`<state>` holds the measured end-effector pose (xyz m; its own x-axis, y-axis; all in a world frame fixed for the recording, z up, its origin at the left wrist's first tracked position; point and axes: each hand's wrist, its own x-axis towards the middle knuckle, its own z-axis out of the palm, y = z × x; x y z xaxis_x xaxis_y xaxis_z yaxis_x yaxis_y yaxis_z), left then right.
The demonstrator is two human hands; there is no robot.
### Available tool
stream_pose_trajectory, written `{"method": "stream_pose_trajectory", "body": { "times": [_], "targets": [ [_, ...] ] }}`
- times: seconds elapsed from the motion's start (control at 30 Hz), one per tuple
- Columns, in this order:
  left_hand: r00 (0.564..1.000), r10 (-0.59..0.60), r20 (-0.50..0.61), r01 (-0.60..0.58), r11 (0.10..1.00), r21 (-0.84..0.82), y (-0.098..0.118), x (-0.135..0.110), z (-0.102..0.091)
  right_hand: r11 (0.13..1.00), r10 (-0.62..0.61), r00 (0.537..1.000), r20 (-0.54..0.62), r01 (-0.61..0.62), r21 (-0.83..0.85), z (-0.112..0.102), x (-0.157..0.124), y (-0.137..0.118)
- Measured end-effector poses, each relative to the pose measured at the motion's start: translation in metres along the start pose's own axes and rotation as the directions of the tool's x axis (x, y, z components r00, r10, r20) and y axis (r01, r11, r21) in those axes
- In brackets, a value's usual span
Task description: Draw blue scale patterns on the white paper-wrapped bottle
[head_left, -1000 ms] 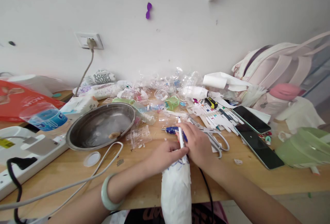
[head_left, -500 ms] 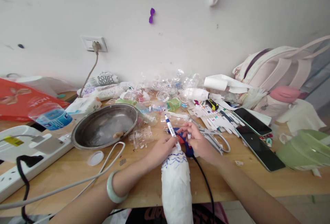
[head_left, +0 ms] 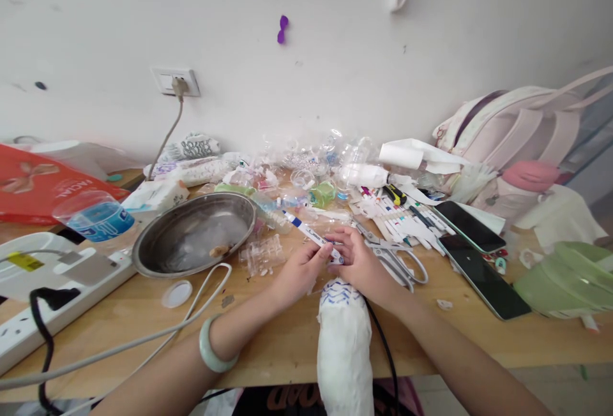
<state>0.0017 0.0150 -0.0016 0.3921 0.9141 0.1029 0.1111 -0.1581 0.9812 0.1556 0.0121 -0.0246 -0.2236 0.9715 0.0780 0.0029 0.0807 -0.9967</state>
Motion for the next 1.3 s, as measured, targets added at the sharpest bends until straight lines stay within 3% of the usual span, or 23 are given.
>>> {"method": "stream_pose_trajectory", "body": {
  "times": [0.23, 0.37, 0.53, 0.7, 0.97, 1.3],
  "targets": [
    [0.999, 0.006, 0.037, -0.008, 0.998, 0.062, -0.007, 0.000, 0.000, 0.996, 0.064, 0.998, 0.006, -0.063, -0.061, 0.000, -0.004, -0.011],
    [0.997, 0.019, 0.078, -0.029, 0.991, 0.132, -0.004, -0.002, -0.002, 0.997, 0.039, 0.999, 0.022, -0.038, -0.063, -0.002, -0.007, -0.016],
    [1.000, 0.004, 0.002, -0.004, 0.990, 0.139, 0.001, 0.000, -0.005, 0.997, -0.025, 0.999, 0.021, 0.026, -0.076, -0.005, -0.006, -0.018],
    [0.992, -0.063, -0.108, 0.068, 0.997, 0.046, 0.005, 0.003, -0.007, 0.997, -0.068, 0.998, -0.019, 0.067, -0.040, -0.005, -0.006, -0.022],
    [0.985, -0.106, -0.138, 0.089, 0.988, -0.125, 0.010, -0.002, -0.003, 0.992, -0.112, 0.992, -0.058, 0.108, -0.073, -0.003, -0.012, -0.027],
    [0.993, -0.104, -0.049, 0.091, 0.974, -0.207, 0.002, -0.002, -0.004, 0.996, -0.085, 0.996, -0.028, 0.085, -0.005, -0.008, -0.010, -0.033]
  ]
}}
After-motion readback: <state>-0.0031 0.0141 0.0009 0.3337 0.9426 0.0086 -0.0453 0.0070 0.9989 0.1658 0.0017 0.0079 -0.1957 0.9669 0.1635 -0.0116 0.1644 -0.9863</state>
